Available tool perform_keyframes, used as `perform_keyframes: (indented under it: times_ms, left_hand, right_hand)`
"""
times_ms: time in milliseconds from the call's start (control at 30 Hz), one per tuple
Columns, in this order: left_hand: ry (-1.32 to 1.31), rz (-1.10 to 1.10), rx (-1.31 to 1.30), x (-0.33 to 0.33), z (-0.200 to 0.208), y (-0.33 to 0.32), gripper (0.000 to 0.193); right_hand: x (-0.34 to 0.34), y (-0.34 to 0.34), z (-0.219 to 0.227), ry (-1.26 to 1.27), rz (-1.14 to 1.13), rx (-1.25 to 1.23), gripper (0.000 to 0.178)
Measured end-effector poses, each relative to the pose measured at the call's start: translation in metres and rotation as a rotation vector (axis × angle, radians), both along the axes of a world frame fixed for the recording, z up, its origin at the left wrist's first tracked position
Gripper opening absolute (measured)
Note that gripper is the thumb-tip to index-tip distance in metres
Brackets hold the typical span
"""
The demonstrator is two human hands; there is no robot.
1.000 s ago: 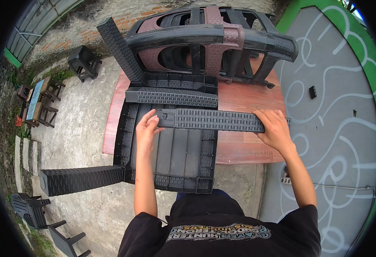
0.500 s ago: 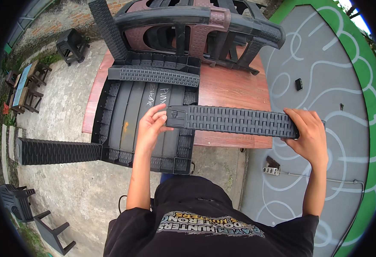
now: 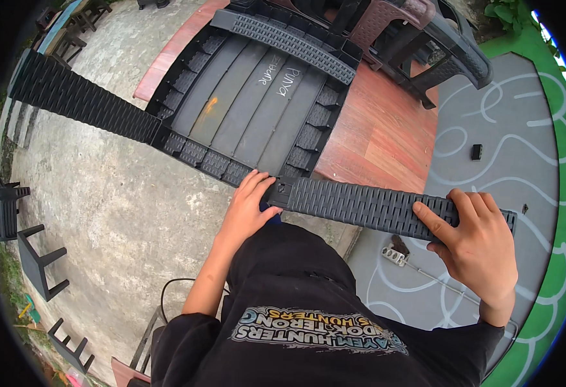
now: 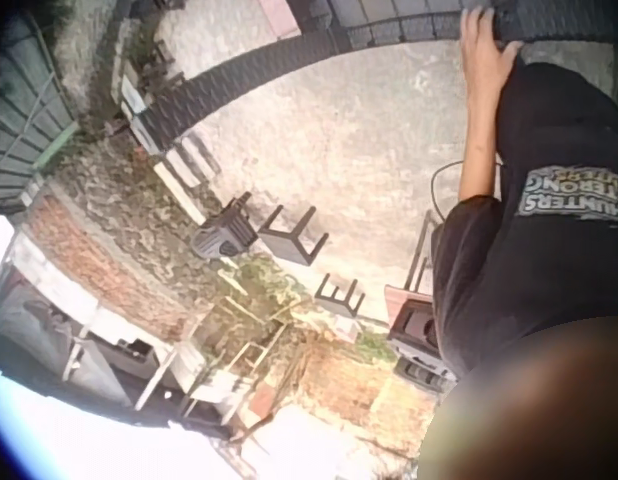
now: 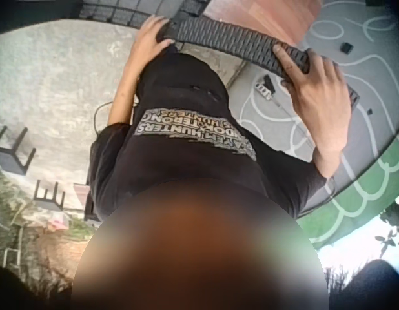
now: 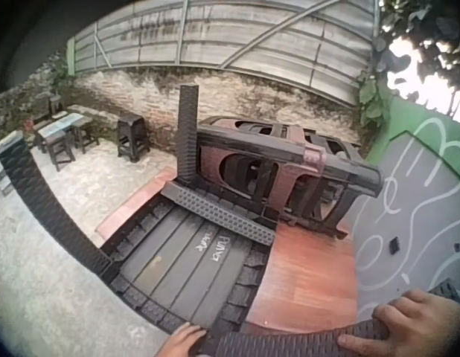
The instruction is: Assembling a plastic table by attaching legs to the tabletop.
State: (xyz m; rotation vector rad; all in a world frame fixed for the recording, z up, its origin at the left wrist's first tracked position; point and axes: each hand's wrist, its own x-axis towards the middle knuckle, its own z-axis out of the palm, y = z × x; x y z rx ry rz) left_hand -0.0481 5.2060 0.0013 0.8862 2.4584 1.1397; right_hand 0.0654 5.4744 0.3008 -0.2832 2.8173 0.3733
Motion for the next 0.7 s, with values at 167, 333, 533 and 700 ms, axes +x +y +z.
perform_keyframes:
  times_ms: [167,333,533,700]
  left_hand:
    - [0.117,0.002,-0.016,0.015,-0.012,0.002,0.055]
    - [0.191,0.009,-0.024,0.017,-0.024,0.0,0.045]
    - [0.141,-0.023,-0.025,0.012,-0.023,-0.009,0.037]
    - [0.205,-0.067,-0.003,0.008,-0.023,-0.006,0.036]
  right_hand:
    - [-0.006,-0.027,0.004,-0.014,0.091,0.102,0.046]
    - [-0.011,-0.057,0.006,-0.084,-0.02,0.175,0.049]
    - [-0.036,-0.099,0.014,-0.153,0.002,0.423,0.057]
    - [-0.057,-0.115,0.027,-0.156,0.034,0.441,0.056]
